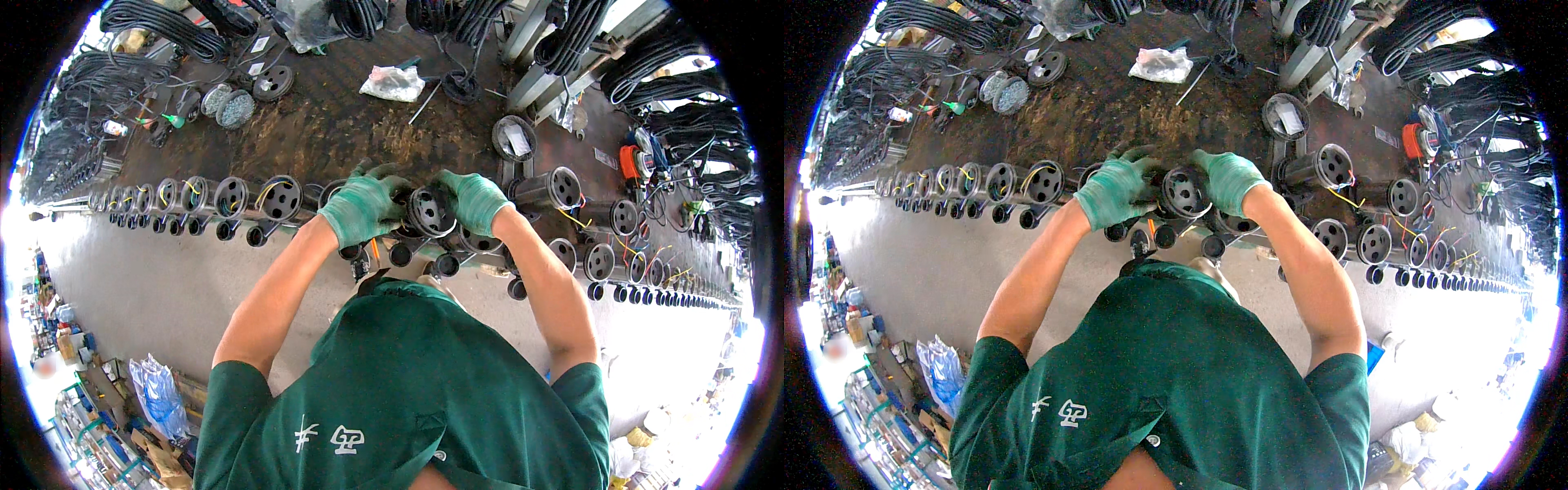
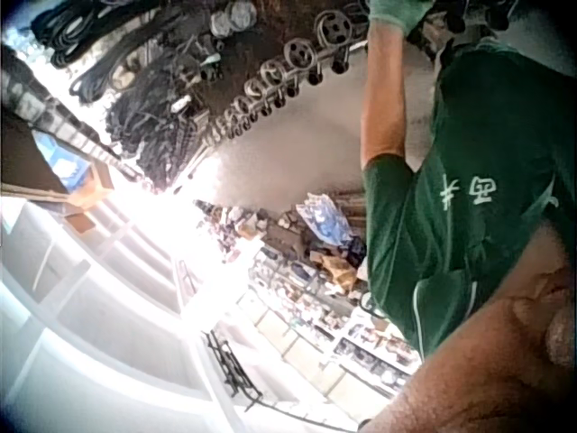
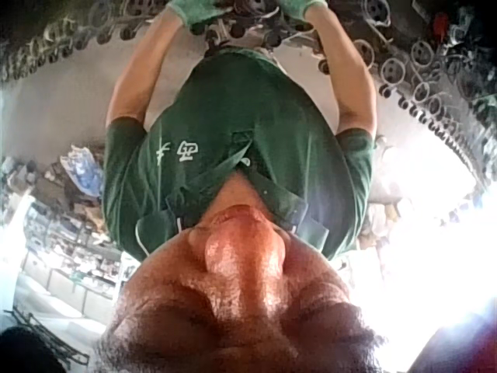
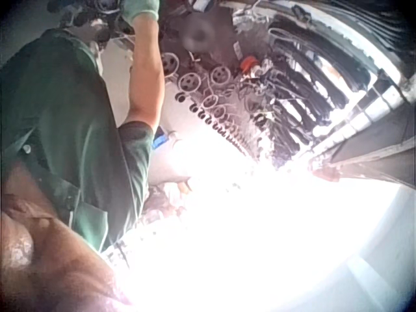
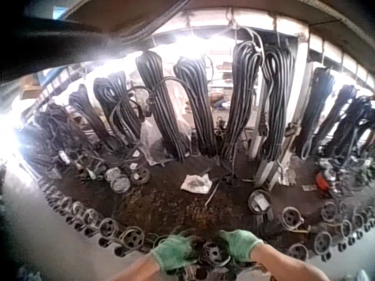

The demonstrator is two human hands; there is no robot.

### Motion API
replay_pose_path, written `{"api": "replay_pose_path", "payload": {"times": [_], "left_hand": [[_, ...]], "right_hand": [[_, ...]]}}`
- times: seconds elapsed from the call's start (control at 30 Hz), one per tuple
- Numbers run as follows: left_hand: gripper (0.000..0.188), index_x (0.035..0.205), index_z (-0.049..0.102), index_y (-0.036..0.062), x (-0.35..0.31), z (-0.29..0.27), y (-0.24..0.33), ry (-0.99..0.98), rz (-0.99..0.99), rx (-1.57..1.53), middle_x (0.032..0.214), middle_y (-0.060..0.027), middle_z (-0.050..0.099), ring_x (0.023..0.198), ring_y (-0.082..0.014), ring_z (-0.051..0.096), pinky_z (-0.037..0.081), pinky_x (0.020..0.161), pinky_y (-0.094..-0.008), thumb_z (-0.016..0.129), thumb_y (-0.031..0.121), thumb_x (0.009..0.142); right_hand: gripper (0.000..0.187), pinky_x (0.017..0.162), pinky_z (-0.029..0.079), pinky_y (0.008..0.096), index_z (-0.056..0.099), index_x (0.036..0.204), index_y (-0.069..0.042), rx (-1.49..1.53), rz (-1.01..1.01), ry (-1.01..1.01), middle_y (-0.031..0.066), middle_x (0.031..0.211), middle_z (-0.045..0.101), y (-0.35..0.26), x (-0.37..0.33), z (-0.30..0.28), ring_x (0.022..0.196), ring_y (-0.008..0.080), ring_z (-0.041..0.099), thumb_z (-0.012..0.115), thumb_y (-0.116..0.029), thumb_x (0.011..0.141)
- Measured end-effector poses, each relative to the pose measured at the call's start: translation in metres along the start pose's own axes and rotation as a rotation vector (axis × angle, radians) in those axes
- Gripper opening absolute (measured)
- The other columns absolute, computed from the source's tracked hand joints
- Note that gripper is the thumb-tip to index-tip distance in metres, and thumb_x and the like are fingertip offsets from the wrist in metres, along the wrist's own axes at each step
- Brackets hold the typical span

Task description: The person retrieves metal spools from a blue bin and places them onto a long rack. They then pick up a black cylindrical component and repeatedly insert and remove it from the spools, appearing to test the fit or alignment of the parts.

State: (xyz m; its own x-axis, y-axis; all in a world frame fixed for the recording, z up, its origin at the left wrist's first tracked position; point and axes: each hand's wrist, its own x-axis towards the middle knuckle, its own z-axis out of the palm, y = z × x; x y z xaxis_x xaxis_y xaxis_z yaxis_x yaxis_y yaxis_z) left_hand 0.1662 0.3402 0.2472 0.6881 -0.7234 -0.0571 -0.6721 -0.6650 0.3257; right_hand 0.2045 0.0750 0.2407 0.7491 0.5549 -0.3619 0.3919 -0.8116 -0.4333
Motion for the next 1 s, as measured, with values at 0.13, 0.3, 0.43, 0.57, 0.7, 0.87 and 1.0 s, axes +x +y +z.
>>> {"api": "replay_pose_path", "payload": {"times": [0.13, 0.3, 0.43, 0.57, 0.7, 0.87, 1.0], "left_hand": [[0.027, 0.108, 0.081, 0.0165, 0.002, 0.009, -0.003, 0.099, 0.004, -0.024, 0.134, -0.0117, 0.064, 0.136, -0.0388, 0.050, 0.037, 0.116, -0.0540, 0.076, 0.029, 0.085], [0.024, 0.104, 0.082, 0.0157, -0.008, 0.026, -0.020, 0.310, -0.054, -0.113, 0.113, -0.0078, 0.073, 0.121, -0.0346, 0.061, 0.041, 0.110, -0.0508, 0.074, 0.026, 0.084], [0.027, 0.105, 0.080, 0.0102, -0.010, 0.029, -0.012, 0.330, -0.101, -0.135, 0.110, -0.0092, 0.075, 0.119, -0.0337, 0.064, 0.048, 0.103, -0.0481, 0.078, 0.019, 0.079], [0.028, 0.105, 0.079, 0.0079, -0.012, 0.039, -0.016, 0.406, -0.094, -0.138, 0.111, -0.0095, 0.075, 0.118, -0.0342, 0.065, 0.052, 0.097, -0.0465, 0.079, 0.018, 0.079], [0.029, 0.108, 0.078, 0.0067, -0.014, 0.049, -0.017, 0.478, -0.190, -0.110, 0.110, -0.0114, 0.074, 0.111, -0.0352, 0.066, 0.054, 0.093, -0.0460, 0.078, 0.016, 0.080], [0.029, 0.110, 0.077, 0.0071, -0.014, 0.039, -0.012, 0.417, -0.203, -0.091, 0.109, -0.0133, 0.074, 0.104, -0.0368, 0.066, 0.054, 0.092, -0.0466, 0.076, 0.015, 0.082], [0.028, 0.110, 0.076, 0.0066, -0.012, 0.037, -0.010, 0.435, -0.197, -0.086, 0.110, -0.0144, 0.073, 0.107, -0.0376, 0.065, 0.052, 0.095, -0.0473, 0.075, 0.014, 0.083]], "right_hand": [[0.053, 0.083, 0.058, 0.0474, 0.055, 0.142, -0.006, -0.020, 0.005, 0.039, 0.0246, 0.109, 0.074, -0.001, -0.002, 0.002, 0.102, 0.0423, 0.072, 0.062, -0.008, 0.090], [0.051, 0.082, 0.058, 0.0480, 0.055, 0.142, -0.008, 0.065, 0.017, 0.092, 0.0244, 0.105, 0.074, -0.003, -0.003, 0.005, 0.099, 0.0434, 0.072, 0.062, -0.008, 0.090], [0.044, 0.082, 0.057, 0.0489, 0.059, 0.137, -0.009, 0.098, 0.047, 0.143, 0.0244, 0.103, 0.074, -0.008, -0.004, 0.008, 0.098, 0.0448, 0.071, 0.062, -0.012, 0.093], [0.038, 0.083, 0.057, 0.0503, 0.062, 0.132, -0.009, 0.087, 0.083, 0.191, 0.0248, 0.103, 0.074, -0.021, -0.008, 0.003, 0.099, 0.0449, 0.070, 0.063, -0.018, 0.095], [0.039, 0.084, 0.057, 0.0513, 0.062, 0.130, -0.008, 0.035, 0.116, 0.210, 0.0246, 0.101, 0.074, -0.027, -0.007, 0.007, 0.098, 0.0444, 0.071, 0.063, -0.025, 0.095], [0.037, 0.080, 0.057, 0.0525, 0.062, 0.127, -0.010, 0.004, 0.155, 0.220, 0.0230, 0.097, 0.074, -0.034, -0.009, 0.011, 0.093, 0.0443, 0.071, 0.064, -0.029, 0.095], [0.036, 0.079, 0.057, 0.0529, 0.062, 0.123, -0.009, -0.017, 0.160, 0.256, 0.0223, 0.094, 0.074, -0.037, -0.010, 0.014, 0.091, 0.0439, 0.071, 0.065, -0.030, 0.094]]}}
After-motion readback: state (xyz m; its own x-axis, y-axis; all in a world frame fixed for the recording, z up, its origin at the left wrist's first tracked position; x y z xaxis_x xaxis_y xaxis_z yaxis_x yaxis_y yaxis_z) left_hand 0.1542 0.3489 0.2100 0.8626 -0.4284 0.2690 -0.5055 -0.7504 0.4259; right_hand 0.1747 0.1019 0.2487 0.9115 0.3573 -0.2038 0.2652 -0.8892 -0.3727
